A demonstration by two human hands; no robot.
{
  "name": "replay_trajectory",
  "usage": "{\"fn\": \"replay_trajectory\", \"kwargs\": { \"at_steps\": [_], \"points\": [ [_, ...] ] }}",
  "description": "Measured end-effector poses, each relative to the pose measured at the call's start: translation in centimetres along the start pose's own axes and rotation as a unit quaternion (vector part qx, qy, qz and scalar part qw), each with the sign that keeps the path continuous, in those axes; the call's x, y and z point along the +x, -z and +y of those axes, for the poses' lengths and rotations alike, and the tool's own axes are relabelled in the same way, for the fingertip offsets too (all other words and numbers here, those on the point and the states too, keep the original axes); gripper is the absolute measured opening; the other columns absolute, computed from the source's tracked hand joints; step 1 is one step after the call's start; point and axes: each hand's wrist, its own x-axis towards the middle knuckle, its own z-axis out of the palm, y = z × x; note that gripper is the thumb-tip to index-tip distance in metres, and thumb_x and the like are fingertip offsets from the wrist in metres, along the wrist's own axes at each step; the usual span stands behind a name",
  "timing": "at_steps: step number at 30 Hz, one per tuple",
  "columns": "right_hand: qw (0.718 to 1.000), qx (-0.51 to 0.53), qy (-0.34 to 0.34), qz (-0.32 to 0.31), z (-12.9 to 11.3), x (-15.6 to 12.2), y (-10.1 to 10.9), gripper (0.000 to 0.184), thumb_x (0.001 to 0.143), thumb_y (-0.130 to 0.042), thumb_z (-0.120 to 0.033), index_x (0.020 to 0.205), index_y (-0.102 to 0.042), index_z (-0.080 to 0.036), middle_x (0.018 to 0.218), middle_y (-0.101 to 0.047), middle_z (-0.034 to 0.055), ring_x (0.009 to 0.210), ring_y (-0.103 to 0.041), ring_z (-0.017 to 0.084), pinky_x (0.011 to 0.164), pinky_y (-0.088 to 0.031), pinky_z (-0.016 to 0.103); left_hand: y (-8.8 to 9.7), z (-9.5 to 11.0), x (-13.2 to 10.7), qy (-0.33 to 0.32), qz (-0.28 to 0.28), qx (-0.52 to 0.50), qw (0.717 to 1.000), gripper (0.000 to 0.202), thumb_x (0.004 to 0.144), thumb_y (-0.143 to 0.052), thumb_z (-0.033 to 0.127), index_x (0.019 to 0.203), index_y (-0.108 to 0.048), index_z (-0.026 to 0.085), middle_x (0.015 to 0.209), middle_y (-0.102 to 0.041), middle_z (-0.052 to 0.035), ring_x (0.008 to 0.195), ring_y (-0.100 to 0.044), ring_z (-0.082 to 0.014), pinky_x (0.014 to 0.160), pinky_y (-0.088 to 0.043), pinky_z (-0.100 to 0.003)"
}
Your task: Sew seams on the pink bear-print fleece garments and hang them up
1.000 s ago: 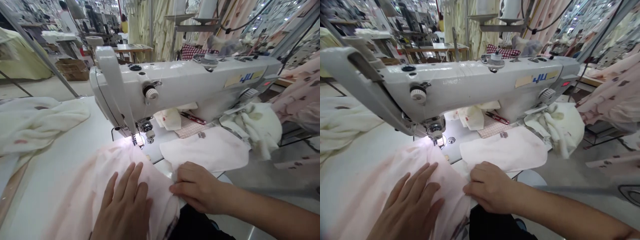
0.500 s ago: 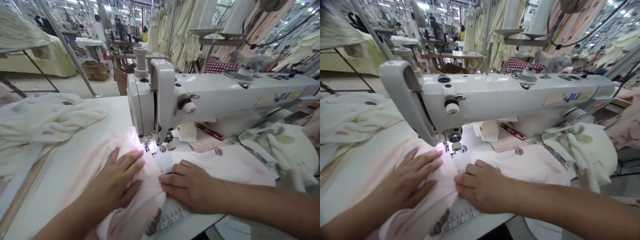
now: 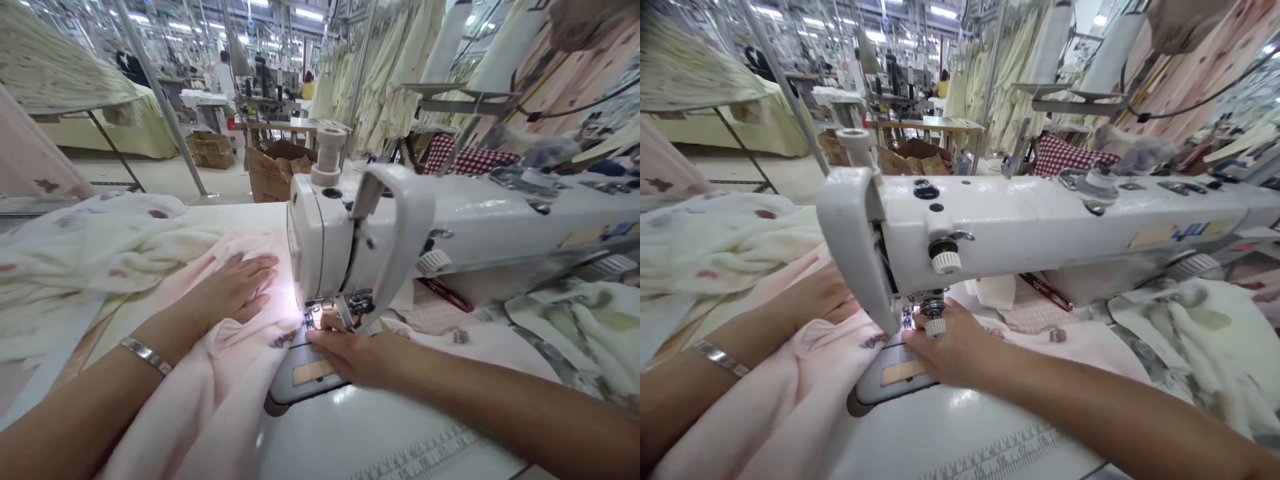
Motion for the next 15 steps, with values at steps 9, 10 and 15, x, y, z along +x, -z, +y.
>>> {"fn": "replay_trajectory", "kwargs": {
  "at_steps": [9, 10, 15],
  "points": [
    [0.980, 0.172, -0.056, -0.084, -5.1, -4.5, 4.0, 0.040, 0.090, -0.044, -0.053, 0.110, -0.059, -0.021, 0.084, -0.059, 0.0054, 0.077, -0.049, 0.020, 0.070, -0.033, 0.033, 1.1, 14.6, -5.2, 0.170, -0.028, 0.028, 0.985, 0.040, 0.084, -0.037, 0.025, 0.119, -0.053, 0.013, 0.133, -0.048, -0.0201, 0.120, -0.045, -0.0363, 0.086, -0.039, -0.057],
    [0.975, 0.180, -0.077, -0.101, -5.8, -5.3, 4.3, 0.036, 0.090, -0.047, -0.052, 0.106, -0.061, -0.023, 0.082, -0.058, 0.0044, 0.077, -0.049, 0.020, 0.070, -0.032, 0.033, 1.9, 15.0, -4.9, 0.178, -0.055, 0.009, 0.983, 0.034, 0.084, -0.037, 0.022, 0.110, -0.059, 0.015, 0.125, -0.055, -0.0179, 0.110, -0.053, -0.0337, 0.080, -0.043, -0.052],
    [0.963, 0.171, -0.177, -0.110, -8.3, -6.4, 4.2, 0.022, 0.093, -0.048, -0.035, 0.085, -0.062, -0.019, 0.079, -0.058, 0.0032, 0.079, -0.051, 0.018, 0.071, -0.029, 0.032, 4.8, 9.8, -0.5, 0.224, -0.044, -0.004, 0.974, 0.020, 0.083, -0.041, 0.015, 0.085, -0.061, 0.015, 0.095, -0.063, -0.0101, 0.095, -0.057, -0.0250, 0.080, -0.042, -0.037]
  ]
}}
